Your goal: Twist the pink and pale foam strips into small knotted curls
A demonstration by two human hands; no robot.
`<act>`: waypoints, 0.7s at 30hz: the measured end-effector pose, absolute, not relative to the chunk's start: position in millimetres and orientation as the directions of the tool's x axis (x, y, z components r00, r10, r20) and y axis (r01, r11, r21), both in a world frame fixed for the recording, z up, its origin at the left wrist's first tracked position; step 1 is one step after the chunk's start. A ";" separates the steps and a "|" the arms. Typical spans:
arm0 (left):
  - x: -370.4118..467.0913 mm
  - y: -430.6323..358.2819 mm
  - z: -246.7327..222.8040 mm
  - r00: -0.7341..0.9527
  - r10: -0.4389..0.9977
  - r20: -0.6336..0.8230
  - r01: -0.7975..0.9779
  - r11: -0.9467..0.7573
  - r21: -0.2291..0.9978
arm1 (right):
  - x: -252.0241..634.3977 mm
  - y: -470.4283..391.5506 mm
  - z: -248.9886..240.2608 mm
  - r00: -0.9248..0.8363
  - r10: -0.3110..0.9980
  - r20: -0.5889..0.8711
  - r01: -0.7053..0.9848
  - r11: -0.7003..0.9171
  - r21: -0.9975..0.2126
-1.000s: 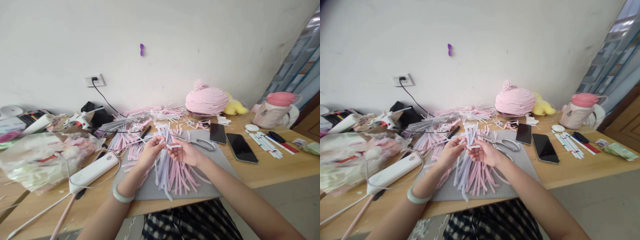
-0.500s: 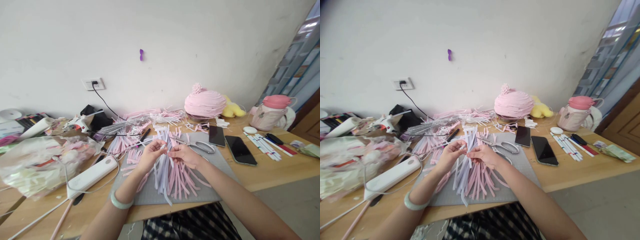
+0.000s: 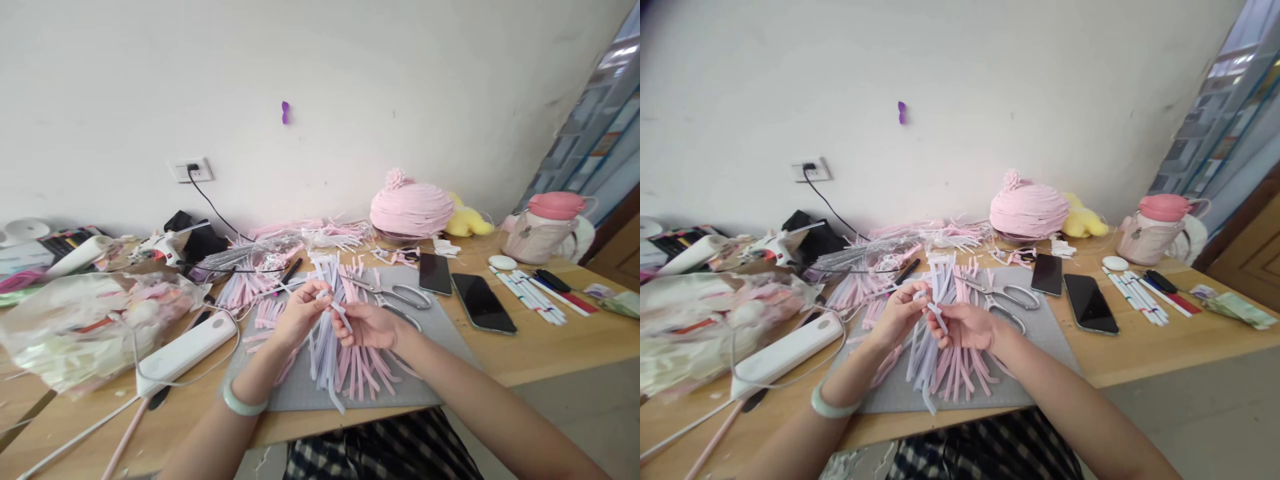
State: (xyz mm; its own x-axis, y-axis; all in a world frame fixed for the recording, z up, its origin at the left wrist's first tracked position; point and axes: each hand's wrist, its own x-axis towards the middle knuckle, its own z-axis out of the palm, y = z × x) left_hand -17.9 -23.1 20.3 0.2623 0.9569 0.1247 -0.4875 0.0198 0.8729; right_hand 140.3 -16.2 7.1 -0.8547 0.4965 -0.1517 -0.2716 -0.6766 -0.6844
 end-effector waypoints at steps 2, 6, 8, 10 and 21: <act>-17.1 -26.6 20.9 0.297 0.945 0.138 -0.459 0.015 0.888 | 140.0 -17.6 4.8 -0.891 0.441 -0.109 -0.275 -0.714 -0.644; -17.2 -27.2 20.1 0.318 0.934 0.163 -0.419 -0.015 0.908 | 141.2 -16.2 3.4 -0.898 0.434 -0.079 -0.280 -0.699 -0.658; -18.9 -23.8 19.2 0.298 0.940 0.165 -0.399 -0.034 0.916 | 141.6 -14.1 5.6 -0.866 0.489 -0.104 -0.263 -0.622 -0.737; -19.8 -19.2 17.5 0.245 0.956 0.160 -0.360 -0.064 0.931 | 140.7 -11.9 7.8 -0.752 0.642 -0.151 -0.216 -0.457 -0.863; -12.7 -13.2 9.5 0.147 0.989 -0.027 -0.502 0.098 0.860 | 137.5 -8.1 1.8 -0.374 0.925 0.061 -0.070 0.038 -0.997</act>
State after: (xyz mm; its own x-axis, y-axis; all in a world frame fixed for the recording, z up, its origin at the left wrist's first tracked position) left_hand -12.7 -13.2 9.5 0.1470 0.9888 -0.0271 -0.5016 0.0981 0.8595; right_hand 137.5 -8.1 1.8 -0.3742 0.9253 0.0615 -0.0698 0.0380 -0.9968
